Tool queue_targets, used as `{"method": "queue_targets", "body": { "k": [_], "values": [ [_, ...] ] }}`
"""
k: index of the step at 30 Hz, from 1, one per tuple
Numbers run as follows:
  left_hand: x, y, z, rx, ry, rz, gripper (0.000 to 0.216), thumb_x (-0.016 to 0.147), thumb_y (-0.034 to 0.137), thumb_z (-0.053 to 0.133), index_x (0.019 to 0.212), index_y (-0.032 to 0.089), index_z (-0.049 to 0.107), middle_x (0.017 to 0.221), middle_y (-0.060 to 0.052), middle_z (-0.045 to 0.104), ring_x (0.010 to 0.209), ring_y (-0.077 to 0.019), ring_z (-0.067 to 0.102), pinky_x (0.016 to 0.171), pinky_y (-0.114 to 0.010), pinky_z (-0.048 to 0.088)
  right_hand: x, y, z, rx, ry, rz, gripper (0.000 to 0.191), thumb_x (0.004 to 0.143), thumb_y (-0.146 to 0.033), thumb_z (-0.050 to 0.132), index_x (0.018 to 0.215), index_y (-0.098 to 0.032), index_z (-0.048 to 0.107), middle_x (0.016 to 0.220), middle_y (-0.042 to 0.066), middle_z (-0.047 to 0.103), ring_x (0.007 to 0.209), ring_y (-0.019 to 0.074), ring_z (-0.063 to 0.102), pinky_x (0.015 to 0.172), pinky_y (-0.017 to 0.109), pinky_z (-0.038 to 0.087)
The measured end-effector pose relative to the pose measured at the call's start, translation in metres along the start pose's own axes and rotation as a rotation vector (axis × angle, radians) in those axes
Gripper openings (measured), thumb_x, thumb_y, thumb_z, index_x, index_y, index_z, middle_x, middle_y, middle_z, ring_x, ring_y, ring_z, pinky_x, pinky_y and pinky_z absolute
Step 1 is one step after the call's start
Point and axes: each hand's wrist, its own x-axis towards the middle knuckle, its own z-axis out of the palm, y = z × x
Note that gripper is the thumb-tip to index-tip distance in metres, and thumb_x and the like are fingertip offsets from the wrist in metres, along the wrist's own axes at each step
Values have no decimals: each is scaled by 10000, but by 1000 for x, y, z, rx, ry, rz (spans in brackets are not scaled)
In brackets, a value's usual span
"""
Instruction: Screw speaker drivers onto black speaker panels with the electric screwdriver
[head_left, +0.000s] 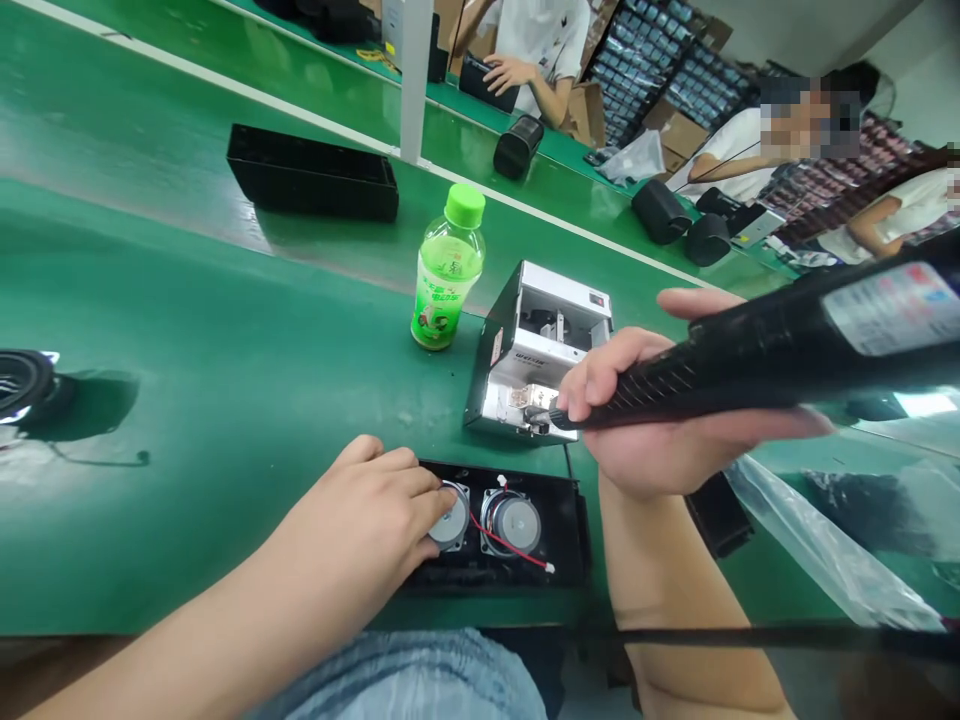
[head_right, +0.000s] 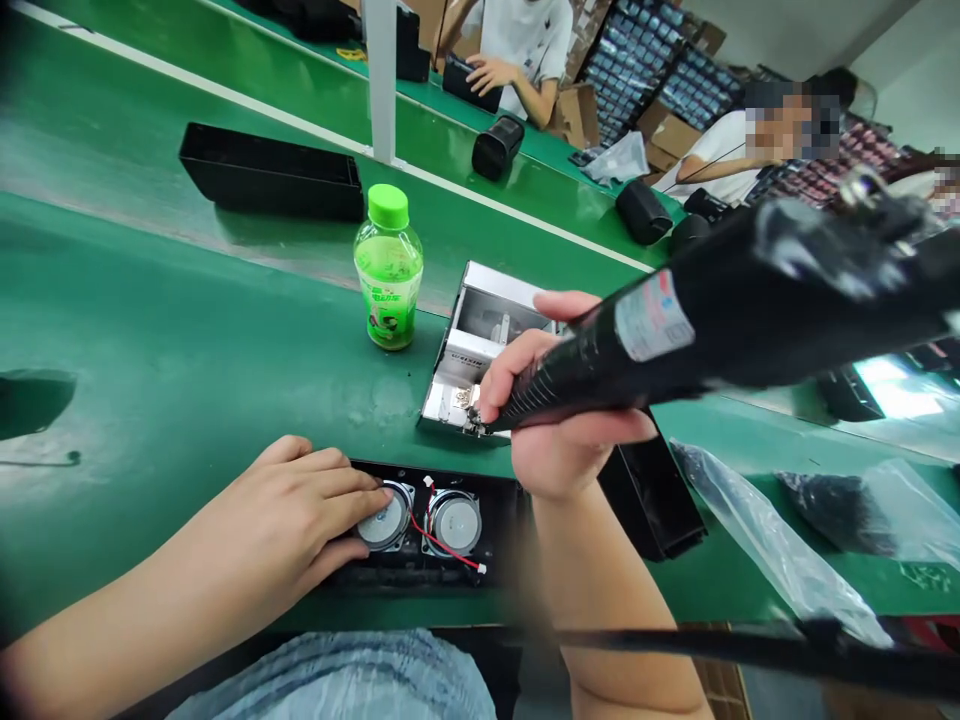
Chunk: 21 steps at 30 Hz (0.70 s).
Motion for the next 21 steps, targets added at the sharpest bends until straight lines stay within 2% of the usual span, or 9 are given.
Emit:
{"method": "queue_targets", "body": {
  "k": [4,10,13,18,21],
  "values": [
    [-1,1,1,17,14,-5,274,899,212,856,1165,240,798,1097,-33,870,961,-262,741,811,-443,366,4,-1,2,69,57,44,726,993,-878,270,1355,-287,486,623,-23,507,437,214,498,429,354,427],
    [-5,2,1,-33,15,-28,311,876,193,881,1167,255,788,1115,-12,863,982,-260,736,851,-448,357,-12,7,-6,-7,66,152,819,999,-845,77,1511,-313,432,673,-39,443,443,203,485,454,351,440],
    [-6,1,0,-42,22,-33,302,881,184,875,1163,250,789,1105,-3,856,983,-258,734,854,-449,348,-22,2,-16,12,127,110,819,1007,-850,80,1512,-335,468,694,-38,455,441,187,485,457,333,435],
    [-2,3,-6,-57,-17,-28,263,905,178,848,1151,253,793,1109,7,853,974,-256,740,847,-448,334,-23,-28,-29,162,234,15,511,1121,-637,313,1311,-328,673,774,7,626,589,183,651,597,343,571],
    [1,3,-7,-53,-35,-31,253,899,199,865,1136,251,795,1107,9,857,971,-260,750,852,-451,334,-23,-45,-27,254,233,-2,483,1092,-638,422,1224,-295,735,688,-24,640,508,182,579,490,347,538]
  ]
}}
